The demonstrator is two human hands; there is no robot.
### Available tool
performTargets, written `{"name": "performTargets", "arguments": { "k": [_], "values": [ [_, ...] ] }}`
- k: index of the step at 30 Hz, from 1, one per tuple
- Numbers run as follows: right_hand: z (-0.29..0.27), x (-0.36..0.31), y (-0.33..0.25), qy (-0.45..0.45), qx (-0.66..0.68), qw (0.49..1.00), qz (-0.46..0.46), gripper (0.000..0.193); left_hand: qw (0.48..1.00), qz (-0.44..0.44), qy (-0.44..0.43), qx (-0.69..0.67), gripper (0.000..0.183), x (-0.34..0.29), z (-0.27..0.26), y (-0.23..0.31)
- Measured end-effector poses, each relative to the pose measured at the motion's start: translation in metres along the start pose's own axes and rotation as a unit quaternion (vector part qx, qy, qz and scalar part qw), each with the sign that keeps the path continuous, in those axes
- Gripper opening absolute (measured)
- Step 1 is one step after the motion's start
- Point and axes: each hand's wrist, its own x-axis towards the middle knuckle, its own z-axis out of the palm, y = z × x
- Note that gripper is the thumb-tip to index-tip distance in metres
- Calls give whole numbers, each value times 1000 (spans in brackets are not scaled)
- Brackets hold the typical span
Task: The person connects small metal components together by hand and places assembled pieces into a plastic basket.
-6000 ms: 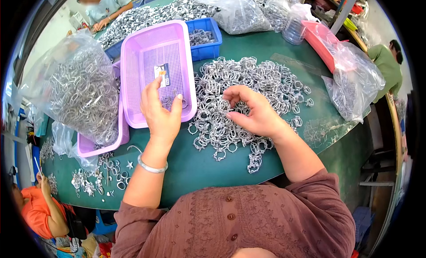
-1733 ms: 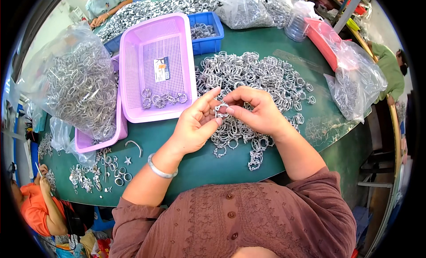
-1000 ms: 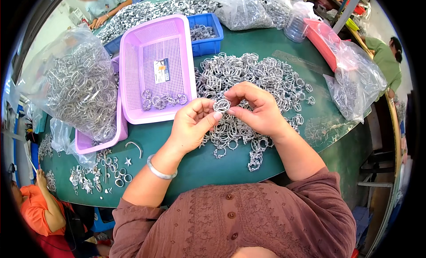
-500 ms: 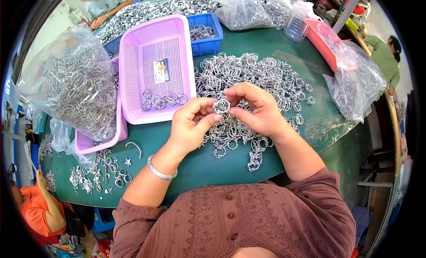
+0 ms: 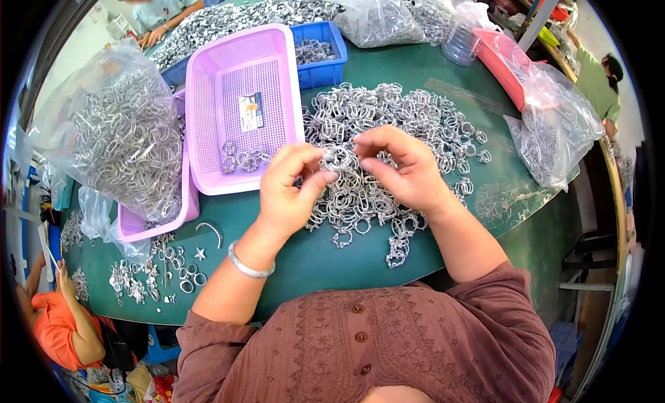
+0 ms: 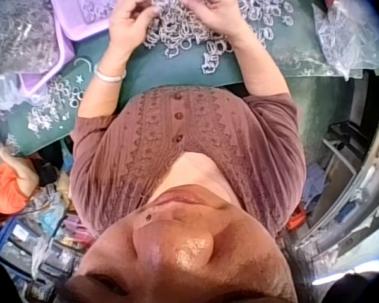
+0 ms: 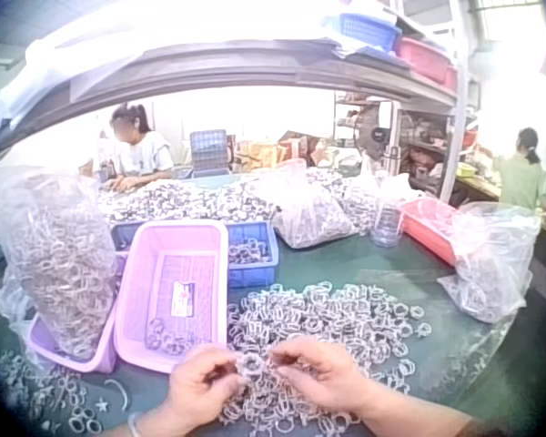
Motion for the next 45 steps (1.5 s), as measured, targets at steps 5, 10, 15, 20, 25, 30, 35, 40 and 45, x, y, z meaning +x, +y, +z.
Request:
{"name": "performTargets", "arguments": {
  "k": [5,10,15,20,25,30,35,40,45],
  "values": [
    [-8,0,5,11,-135,991,-7,22,961,52,128,241,29,18,-29,-5],
    [-6,0,-3,-150,-302,939,-63,16,919,47,166,353,30,24,-40,-6],
    [-6,-1,-1,-187,-330,922,-78,9,963,43,54,260,23,15,-22,1],
    [-8,0,0,-195,-305,932,-17,5,976,46,-25,211,19,7,-8,7],
    [-2,-2,5,-149,-294,944,15,9,972,45,-39,227,17,5,-7,7],
    [3,-2,0,-157,-404,901,16,14,967,67,-36,241,15,5,-6,7],
    [1,-1,-4,-168,-372,912,39,15,965,85,-49,244,16,6,-7,9],
    [-2,-1,-6,-179,-331,924,73,13,953,103,-101,268,19,5,-5,17],
    [-2,1,-4,-138,-263,955,4,13,940,105,-148,289,22,5,-2,25]
  ]
}}
